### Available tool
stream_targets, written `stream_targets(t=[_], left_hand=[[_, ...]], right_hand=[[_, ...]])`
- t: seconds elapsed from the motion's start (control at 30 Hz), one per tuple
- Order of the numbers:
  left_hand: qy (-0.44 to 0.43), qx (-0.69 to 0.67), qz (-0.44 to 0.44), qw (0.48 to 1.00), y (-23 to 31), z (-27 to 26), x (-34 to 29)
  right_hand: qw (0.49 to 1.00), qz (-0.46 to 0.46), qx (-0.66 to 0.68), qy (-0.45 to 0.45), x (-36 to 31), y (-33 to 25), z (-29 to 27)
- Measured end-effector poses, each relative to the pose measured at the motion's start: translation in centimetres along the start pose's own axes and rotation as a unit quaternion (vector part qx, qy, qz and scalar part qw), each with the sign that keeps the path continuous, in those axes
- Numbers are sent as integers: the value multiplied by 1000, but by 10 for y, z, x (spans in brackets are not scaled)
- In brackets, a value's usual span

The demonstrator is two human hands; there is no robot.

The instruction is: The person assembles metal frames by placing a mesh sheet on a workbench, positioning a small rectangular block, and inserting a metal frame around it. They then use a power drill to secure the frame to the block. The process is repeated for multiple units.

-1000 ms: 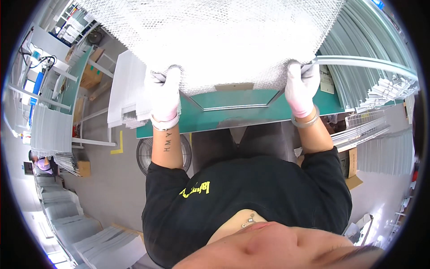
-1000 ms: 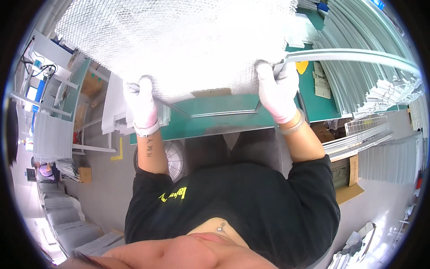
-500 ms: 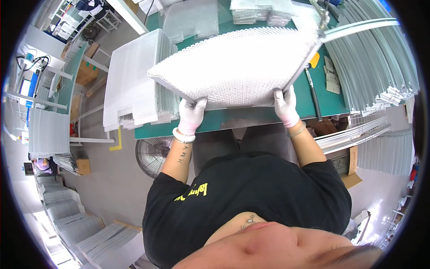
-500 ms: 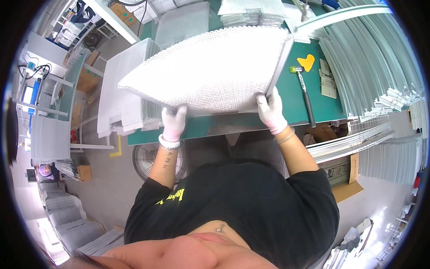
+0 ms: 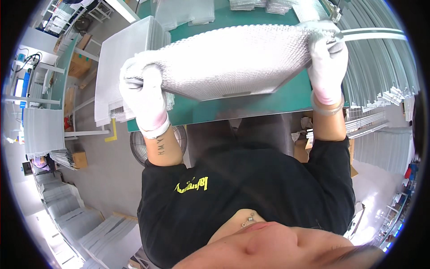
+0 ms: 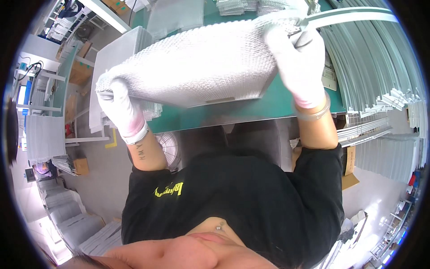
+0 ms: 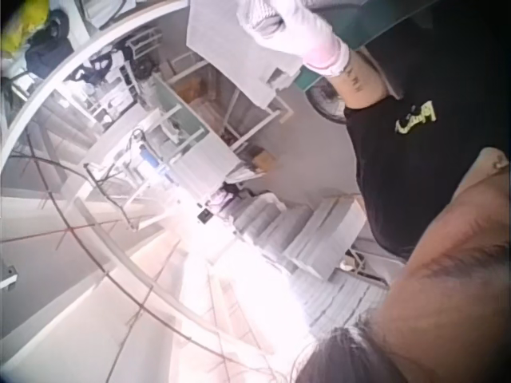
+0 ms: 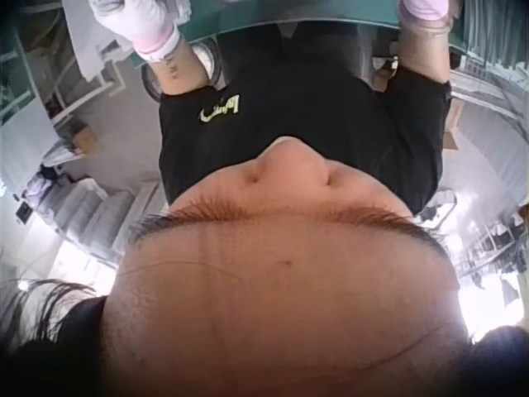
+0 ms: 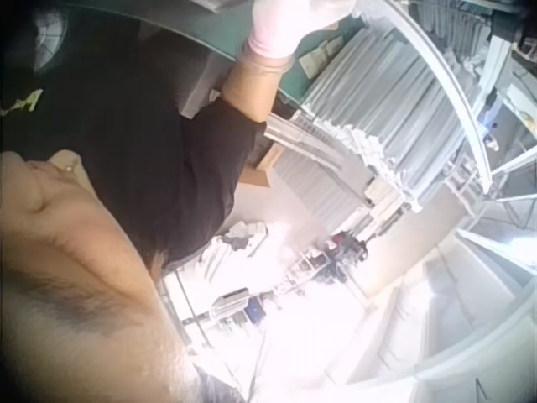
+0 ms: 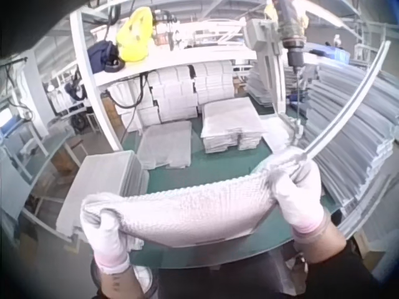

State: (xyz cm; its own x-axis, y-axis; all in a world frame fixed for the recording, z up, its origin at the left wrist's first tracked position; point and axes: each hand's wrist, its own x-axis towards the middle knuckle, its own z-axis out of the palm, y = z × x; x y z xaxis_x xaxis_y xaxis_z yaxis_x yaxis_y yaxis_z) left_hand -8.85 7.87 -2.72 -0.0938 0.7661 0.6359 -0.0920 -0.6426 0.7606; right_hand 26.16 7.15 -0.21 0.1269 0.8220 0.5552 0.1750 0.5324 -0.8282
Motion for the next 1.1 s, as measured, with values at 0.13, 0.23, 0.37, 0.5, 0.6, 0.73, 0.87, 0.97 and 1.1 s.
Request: stream_targets(t=[0.13, 0.23, 0.37, 0.5, 0.6, 0.73, 0.87, 0.97, 1.1], left_hand=[[-97, -66, 111, 987, 22, 36, -21], [-354, -126, 98, 921, 10, 2, -25], [-544, 50, -70, 834, -31, -7, -56], [-517, 278, -46, 809, -88, -18, -83], [-519, 257, -47, 814, -102, -17, -79], [-500, 272, -47, 821, -107, -21, -83], [-483, 336, -58, 807, -101, -28, -83], [-474, 388, -64, 788, -90, -29, -79], [-492, 414, -43, 765, -85, -28, -65]], right_hand=[[994, -81, 43, 67, -24, 30, -10], [976, -169, 115, -69, -59, -1, -11], [932, -287, 116, -190, -99, -4, -36], [945, -267, 105, -160, -135, 1, -34], [912, -281, 164, -250, -130, 2, -49], [906, -285, 157, -270, -129, 9, -52], [919, -290, 130, -235, -134, 8, -46], [925, -294, 112, -213, -136, 9, -46], [936, -286, 100, -179, -141, 9, -42]])
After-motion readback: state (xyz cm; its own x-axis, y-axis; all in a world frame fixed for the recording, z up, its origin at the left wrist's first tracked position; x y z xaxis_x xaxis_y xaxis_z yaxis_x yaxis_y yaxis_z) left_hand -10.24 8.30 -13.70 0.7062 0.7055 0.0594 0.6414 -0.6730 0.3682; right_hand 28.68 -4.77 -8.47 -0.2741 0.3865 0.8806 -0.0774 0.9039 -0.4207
